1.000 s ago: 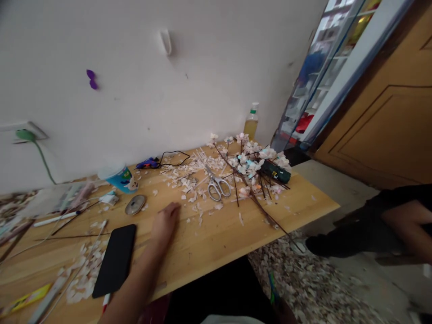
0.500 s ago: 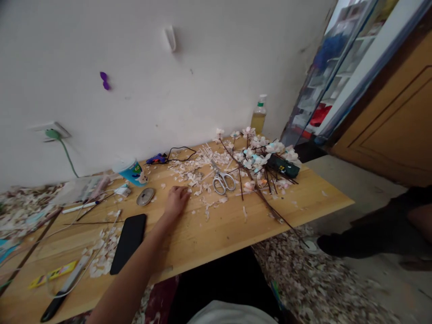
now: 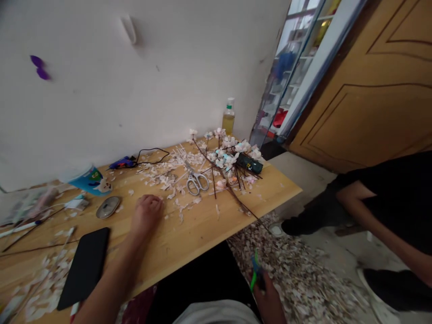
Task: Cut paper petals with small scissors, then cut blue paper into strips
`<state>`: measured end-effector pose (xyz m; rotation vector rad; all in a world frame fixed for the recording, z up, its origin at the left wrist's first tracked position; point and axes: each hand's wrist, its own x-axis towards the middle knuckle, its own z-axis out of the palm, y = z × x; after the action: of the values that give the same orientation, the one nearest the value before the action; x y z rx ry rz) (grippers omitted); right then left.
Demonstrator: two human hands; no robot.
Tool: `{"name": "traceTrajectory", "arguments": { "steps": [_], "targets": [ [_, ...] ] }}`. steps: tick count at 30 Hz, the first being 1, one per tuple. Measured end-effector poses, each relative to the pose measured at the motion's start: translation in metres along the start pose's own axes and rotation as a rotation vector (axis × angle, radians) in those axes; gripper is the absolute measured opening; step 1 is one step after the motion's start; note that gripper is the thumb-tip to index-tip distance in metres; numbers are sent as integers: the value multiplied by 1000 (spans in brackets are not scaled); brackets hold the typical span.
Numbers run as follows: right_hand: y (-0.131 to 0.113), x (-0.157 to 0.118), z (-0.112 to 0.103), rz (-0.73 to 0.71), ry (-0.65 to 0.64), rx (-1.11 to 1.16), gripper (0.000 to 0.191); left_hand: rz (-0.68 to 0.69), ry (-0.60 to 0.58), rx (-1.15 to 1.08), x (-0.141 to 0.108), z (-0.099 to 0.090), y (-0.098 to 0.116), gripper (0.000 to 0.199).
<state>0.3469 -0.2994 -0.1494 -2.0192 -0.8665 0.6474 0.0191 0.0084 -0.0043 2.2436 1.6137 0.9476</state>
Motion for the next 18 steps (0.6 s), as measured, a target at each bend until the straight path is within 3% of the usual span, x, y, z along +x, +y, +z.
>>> {"name": "traceTrajectory", "arguments": {
  "steps": [2, 5, 7, 9, 11, 13, 18],
  "targets": [
    [-59, 8, 11, -118, -178, 125, 34, -52, 31, -72, -9, 1, 10, 11],
    [-160, 31, 48, -316, -426, 254, 25, -197, 88, -109, -22, 4, 21, 12],
    [-219, 49, 83, -370, -494, 349, 21, -255, 122, -120, -29, 7, 22, 14],
    [-263, 66, 120, -440, -509, 407, 20, -262, 145, -155, -34, 9, 18, 15],
    [-289, 77, 154, -480, -563, 498, 23, -261, 153, -197, -36, 9, 13, 13],
    [-298, 84, 181, -458, -574, 580, 27, -259, 143, -226, -38, 8, 10, 13],
    [-284, 92, 209, -447, -595, 599, 30, -261, 132, -357, -39, 5, 13, 21]
  ]
}}
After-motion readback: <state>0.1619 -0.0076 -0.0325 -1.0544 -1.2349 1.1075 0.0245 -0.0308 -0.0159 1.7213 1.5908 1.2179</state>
